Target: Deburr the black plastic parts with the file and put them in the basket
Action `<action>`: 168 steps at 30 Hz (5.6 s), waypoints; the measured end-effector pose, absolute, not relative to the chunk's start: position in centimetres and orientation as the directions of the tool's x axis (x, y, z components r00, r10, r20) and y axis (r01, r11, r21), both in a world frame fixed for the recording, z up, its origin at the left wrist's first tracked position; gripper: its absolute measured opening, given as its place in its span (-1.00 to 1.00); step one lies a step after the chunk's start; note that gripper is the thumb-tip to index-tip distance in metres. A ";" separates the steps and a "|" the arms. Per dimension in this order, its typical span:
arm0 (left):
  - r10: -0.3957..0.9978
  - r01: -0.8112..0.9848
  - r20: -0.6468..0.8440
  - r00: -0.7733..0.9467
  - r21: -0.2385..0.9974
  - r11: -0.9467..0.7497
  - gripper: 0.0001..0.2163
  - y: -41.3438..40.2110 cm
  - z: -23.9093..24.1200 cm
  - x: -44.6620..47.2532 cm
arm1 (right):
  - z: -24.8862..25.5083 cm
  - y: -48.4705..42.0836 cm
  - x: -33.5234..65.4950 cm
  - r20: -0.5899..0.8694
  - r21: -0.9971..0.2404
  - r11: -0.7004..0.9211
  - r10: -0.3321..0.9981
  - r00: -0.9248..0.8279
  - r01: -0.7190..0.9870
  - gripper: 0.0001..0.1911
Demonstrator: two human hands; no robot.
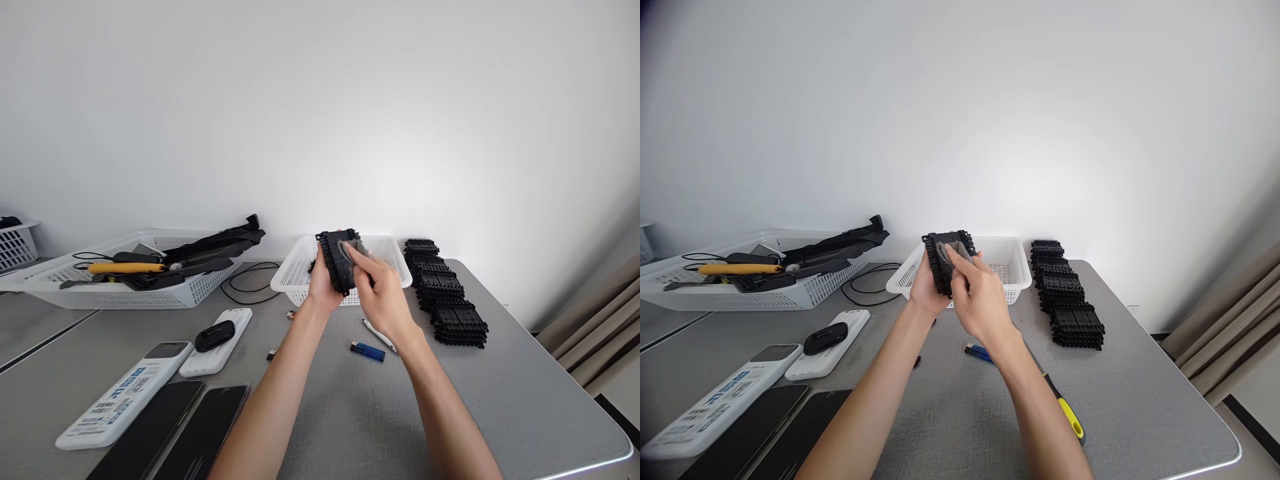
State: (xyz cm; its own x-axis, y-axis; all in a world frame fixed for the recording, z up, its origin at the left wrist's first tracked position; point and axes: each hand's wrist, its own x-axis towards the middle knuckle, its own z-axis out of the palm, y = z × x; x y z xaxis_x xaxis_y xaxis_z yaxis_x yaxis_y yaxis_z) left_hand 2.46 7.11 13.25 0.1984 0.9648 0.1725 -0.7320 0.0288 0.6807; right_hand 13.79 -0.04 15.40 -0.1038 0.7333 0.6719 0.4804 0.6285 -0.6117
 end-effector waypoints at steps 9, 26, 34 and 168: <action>0.971 -0.661 0.215 0.106 0.744 -0.093 -0.60 6.6 14.0 3.0 | 14.6 1.1 13.6 0.690 -0.701 0.651 0.723 0.043 0.292 -0.63; 0.903 -0.292 0.396 -0.164 0.855 -0.428 -0.52 6.3 14.3 2.2 | 14.8 2.0 15.7 0.648 -0.761 0.597 0.718 0.254 0.254 -0.72; 0.892 -0.255 0.431 -0.139 0.855 -0.452 -0.51 5.7 14.4 2.1 | 15.0 2.0 16.3 0.598 -0.798 0.548 0.775 0.206 0.252 -0.70; 0.892 -0.003 0.451 -0.005 0.892 -0.451 -0.59 7.5 12.8 1.3 | 13.5 3.1 15.8 0.783 -0.326 0.544 0.614 -0.102 0.773 -0.64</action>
State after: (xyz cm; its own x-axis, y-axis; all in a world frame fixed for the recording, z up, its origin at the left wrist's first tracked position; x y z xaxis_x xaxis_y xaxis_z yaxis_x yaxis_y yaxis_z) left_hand 1.26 7.47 12.79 -0.0052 0.8923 0.4514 -0.0031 -0.4514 0.8923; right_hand 15.84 3.08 13.54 -0.1021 0.6137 0.7829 0.7732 0.5442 -0.3257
